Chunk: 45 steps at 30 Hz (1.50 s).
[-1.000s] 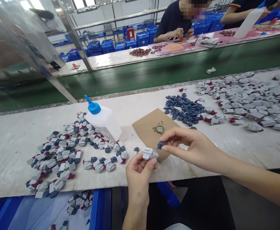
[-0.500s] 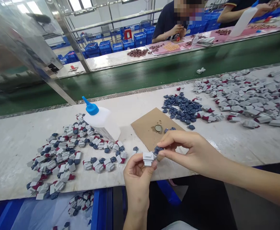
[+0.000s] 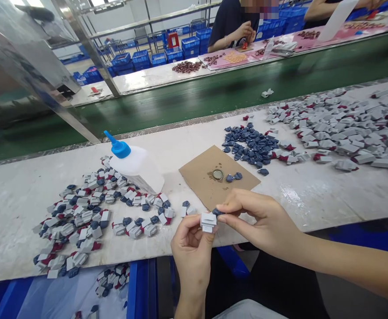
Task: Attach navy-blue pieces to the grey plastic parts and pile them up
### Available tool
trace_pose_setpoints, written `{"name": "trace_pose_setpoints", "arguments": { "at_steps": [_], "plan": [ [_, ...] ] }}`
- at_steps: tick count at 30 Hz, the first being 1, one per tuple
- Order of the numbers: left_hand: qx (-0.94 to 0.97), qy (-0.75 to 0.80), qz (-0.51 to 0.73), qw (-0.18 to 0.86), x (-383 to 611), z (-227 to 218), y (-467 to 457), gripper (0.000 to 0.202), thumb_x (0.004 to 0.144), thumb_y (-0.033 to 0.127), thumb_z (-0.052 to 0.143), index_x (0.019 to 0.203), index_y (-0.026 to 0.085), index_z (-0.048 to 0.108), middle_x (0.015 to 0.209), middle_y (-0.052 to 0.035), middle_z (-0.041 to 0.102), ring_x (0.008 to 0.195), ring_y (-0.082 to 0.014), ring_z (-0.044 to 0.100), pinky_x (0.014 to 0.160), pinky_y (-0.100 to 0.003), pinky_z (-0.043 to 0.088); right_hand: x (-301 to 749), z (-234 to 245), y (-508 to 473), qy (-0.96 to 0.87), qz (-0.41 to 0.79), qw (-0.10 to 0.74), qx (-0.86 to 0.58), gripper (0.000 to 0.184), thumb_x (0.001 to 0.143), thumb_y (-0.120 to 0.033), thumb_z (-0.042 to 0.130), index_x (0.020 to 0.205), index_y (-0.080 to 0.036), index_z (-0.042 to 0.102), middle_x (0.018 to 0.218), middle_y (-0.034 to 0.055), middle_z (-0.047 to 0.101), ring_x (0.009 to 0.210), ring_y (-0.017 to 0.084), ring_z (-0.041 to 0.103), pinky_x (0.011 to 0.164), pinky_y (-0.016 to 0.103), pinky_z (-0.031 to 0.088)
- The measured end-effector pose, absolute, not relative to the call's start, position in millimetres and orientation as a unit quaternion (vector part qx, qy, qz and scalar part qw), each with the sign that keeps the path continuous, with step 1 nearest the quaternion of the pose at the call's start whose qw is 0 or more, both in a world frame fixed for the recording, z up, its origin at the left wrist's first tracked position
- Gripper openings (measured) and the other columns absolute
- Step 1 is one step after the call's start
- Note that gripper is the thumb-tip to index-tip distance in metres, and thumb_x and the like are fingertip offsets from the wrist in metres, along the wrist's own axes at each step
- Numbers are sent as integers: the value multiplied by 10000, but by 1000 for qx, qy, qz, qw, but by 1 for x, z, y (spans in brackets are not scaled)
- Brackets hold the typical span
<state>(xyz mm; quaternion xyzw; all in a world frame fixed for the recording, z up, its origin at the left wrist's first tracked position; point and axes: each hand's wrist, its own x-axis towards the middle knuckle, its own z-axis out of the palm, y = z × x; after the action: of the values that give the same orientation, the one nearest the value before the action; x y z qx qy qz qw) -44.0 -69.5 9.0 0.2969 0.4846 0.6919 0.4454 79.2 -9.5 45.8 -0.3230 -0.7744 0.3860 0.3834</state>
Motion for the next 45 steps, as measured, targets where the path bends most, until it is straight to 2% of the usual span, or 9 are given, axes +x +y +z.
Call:
{"name": "trace_pose_setpoints", "arguments": {
  "at_steps": [10,14,19,28,31,34,36,39,45],
  "plan": [
    [189,511,614,571,-49,10,-60,136,653,228,707,740,159,628,606,45,632,557,-49,584,554,-140,487,76,44,13,-768,388,388,-329,263,884,-287,431,778,-176,645,736,40,626,744,145,571,700,281,430],
    [214,498,592,596,-46,14,-59,158,637,221,718,690,144,590,558,43,614,531,-58,579,545,-156,489,51,55,30,-623,567,405,-356,435,889,-469,331,936,-150,623,875,73,645,834,156,598,752,285,461],
    [206,525,590,578,-39,14,-65,244,626,213,722,820,145,591,558,56,586,519,-60,568,553,-175,498,30,51,25,-527,746,254,-317,637,800,-659,291,723,-119,620,563,52,618,533,143,592,581,282,477],
    [303,584,527,538,-49,2,-81,183,734,287,606,843,151,550,612,34,527,577,-110,583,583,-242,504,24,29,5,-545,713,296,-326,642,828,-621,290,593,-121,617,395,4,511,422,106,522,527,237,447],
    [485,672,420,370,-70,2,-81,279,789,317,516,993,133,563,817,-83,598,750,-203,598,648,-335,510,7,16,1,-551,673,373,-324,554,854,-565,312,709,-130,623,494,9,545,482,119,535,516,246,451],
    [599,741,301,41,-88,4,-77,443,800,295,489,1197,98,487,1052,-187,589,977,-296,529,806,-441,446,-13,1,1,-627,534,451,-344,408,897,-441,321,858,-162,616,865,69,617,831,164,580,775,316,459],
    [618,745,238,-81,-96,3,-72,496,797,264,482,1266,113,430,1252,-204,491,1145,-339,421,905,-503,356,-23,-9,0,-686,419,450,-389,343,903,-374,325,984,-179,596,1148,99,535,1110,208,457,952,399,347],
    [659,726,177,-89,-104,-6,-68,501,809,270,440,1291,138,402,1386,-135,374,1285,-324,259,1001,-543,207,-29,-21,-7,-746,310,385,-445,346,890,-338,347,1126,-175,541,1278,110,464,1236,240,327,1028,489,213],
    [690,705,156,-56,-143,-21,-80,386,835,235,413,1213,211,487,1282,-59,522,1251,-223,364,1042,-478,148,-62,-22,-31,-770,334,331,-431,355,880,-324,370,1159,-162,518,1234,106,516,1182,223,408,1046,494,207]
  ]
}}
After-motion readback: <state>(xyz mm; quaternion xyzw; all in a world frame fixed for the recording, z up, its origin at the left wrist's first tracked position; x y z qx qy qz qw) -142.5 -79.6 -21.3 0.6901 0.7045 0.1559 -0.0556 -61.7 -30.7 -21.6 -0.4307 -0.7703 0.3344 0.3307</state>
